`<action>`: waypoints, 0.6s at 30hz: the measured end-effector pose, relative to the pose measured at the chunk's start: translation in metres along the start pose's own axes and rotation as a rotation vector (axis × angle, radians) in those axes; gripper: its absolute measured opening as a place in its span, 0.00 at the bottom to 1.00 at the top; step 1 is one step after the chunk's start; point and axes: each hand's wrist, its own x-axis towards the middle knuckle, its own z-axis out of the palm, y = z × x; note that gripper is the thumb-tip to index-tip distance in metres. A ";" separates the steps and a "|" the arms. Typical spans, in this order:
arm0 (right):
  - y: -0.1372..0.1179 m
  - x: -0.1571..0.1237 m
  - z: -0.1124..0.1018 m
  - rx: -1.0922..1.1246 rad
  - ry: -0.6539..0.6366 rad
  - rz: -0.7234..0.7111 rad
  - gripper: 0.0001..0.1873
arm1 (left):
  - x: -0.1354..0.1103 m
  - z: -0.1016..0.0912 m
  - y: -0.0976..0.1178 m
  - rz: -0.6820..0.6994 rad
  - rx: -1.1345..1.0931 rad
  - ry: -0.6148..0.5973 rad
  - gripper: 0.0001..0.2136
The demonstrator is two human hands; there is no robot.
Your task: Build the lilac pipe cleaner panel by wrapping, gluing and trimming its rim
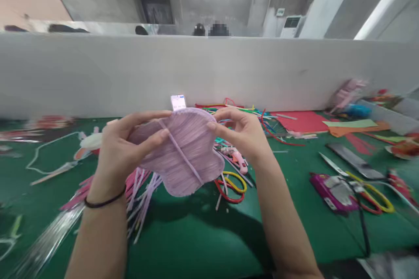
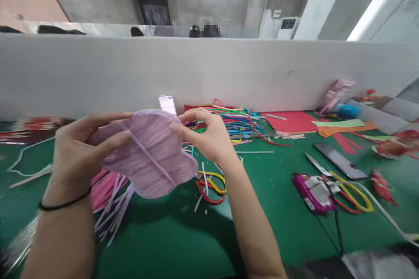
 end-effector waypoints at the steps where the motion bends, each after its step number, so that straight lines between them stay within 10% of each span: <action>1: 0.000 0.001 0.000 0.012 -0.006 0.015 0.10 | 0.000 0.000 0.000 -0.006 -0.002 -0.006 0.12; 18: 0.005 0.004 -0.012 0.344 -0.224 0.172 0.11 | -0.001 0.005 0.007 -0.100 -0.089 0.059 0.11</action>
